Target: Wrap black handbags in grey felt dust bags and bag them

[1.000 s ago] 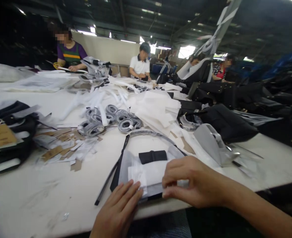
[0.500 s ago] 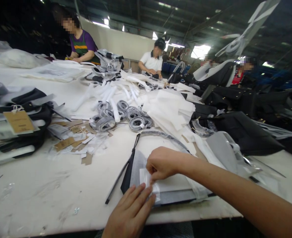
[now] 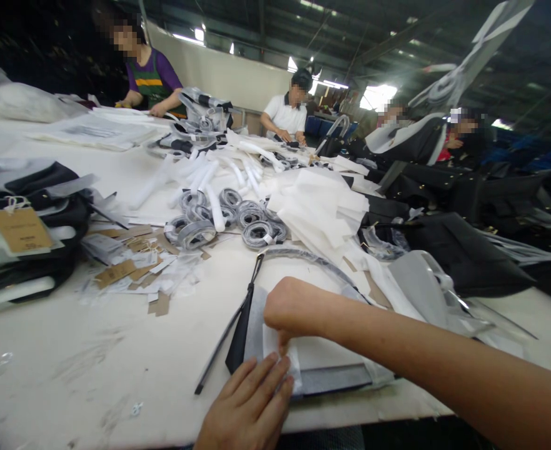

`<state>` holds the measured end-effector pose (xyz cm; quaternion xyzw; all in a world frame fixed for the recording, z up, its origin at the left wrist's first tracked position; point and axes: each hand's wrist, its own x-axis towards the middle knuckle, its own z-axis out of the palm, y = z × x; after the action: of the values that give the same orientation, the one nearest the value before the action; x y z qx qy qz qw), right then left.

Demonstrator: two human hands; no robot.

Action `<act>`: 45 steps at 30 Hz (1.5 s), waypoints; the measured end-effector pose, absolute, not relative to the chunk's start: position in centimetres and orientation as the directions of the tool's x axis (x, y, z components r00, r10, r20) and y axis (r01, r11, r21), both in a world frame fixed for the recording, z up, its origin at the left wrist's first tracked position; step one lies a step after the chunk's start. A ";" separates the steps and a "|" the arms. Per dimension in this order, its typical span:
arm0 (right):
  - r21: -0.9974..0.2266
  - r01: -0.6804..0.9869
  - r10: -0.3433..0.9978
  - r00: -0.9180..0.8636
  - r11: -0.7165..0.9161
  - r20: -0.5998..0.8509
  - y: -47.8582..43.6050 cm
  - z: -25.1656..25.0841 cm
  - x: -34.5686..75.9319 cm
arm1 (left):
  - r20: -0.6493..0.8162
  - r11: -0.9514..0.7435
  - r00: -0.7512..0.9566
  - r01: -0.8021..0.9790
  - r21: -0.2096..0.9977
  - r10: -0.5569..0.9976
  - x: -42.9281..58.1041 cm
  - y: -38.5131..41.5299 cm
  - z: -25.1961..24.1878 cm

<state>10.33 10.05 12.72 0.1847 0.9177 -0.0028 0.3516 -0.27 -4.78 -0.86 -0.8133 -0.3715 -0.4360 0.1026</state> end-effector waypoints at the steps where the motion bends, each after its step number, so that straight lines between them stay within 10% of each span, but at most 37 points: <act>1: 0.120 0.335 0.326 -0.673 0.935 -0.664 10.2 12.5 10.1 | 0.790 -0.704 0.340 0.692 0.157 0.510 -0.2 -4.7 -1.0; 10: 0.067 0.436 0.379 -0.683 0.897 -0.625 13.1 10.9 10.8 | 0.819 -0.685 0.273 0.704 0.187 0.505 0.3 -4.5 -1.2; 18: -0.313 0.772 0.496 -0.607 0.553 -0.621 17.4 7.6 13.2 | 0.836 -0.696 0.288 0.703 0.147 0.468 0.0 -4.1 -1.1; 45: -0.735 0.636 0.787 -0.569 0.237 -0.239 12.4 4.0 17.3 | 0.729 -0.713 0.445 0.696 0.085 0.521 -0.9 -4.5 1.0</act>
<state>17.33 12.38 4.04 0.4552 0.7811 -0.4177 -0.0905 -0.92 -4.49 0.98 -0.8423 -0.3610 -0.3837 0.1140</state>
